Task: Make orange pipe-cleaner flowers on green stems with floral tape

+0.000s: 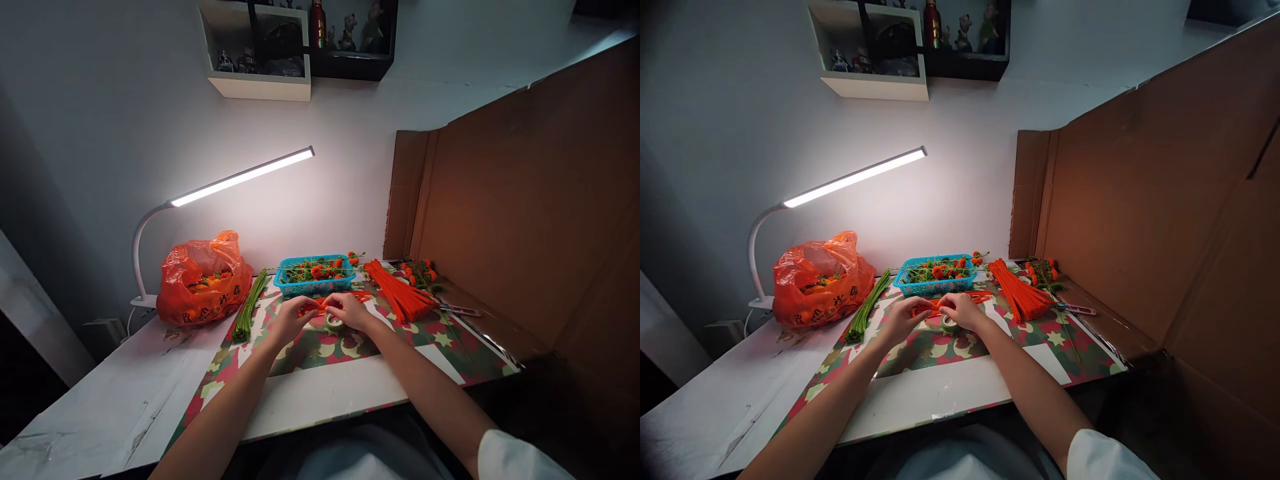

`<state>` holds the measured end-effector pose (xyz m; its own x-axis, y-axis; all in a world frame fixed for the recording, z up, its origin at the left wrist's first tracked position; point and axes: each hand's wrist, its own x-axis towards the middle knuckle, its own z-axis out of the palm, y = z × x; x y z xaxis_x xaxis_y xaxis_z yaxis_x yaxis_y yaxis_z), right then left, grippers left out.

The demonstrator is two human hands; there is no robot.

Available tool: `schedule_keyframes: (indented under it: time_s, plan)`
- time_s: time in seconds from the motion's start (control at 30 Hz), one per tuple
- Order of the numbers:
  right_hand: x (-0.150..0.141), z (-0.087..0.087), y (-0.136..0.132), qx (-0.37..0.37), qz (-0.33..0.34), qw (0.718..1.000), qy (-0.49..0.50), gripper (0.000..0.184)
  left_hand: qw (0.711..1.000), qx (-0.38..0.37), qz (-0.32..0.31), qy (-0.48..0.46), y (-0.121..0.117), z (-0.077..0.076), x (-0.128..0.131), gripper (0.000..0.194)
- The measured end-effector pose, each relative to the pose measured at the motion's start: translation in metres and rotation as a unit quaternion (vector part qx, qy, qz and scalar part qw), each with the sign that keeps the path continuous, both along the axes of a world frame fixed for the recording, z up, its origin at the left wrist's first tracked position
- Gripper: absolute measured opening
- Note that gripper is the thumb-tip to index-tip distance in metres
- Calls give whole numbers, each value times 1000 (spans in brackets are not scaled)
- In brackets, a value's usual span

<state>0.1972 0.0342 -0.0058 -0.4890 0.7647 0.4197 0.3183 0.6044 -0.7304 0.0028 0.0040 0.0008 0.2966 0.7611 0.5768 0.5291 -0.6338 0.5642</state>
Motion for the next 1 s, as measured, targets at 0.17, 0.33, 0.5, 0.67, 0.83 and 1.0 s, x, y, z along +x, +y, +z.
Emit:
schedule_keyframes:
  time_s: [0.17, 0.33, 0.5, 0.67, 0.83, 1.0]
  plan:
    - [-2, -2, 1, -34, 11, 997, 63, 20, 998, 50, -7, 43, -1, 3, 0, 8]
    - [-3, 1, -4, -20, 19, 998, 57, 19, 996, 58, -11, 69, -2, 2, 1, 12]
    - [-3, 4, -7, 34, 10, 999, 40, 19, 999, -12, -23, -29, 0, -2, 3, 14]
    - [-10, 5, -11, -3, -6, 994, 109, 15, 954, -153, -39, -255, 4, -2, 4, 38]
    - [-17, 4, -17, -63, -3, 984, 167, 24, 948, -218, -82, -218, 1, -4, 10, 31]
    - [-21, -4, -13, -107, 9, 975, 195, 34, 941, -239, -79, -225, 0, -8, 13, 34]
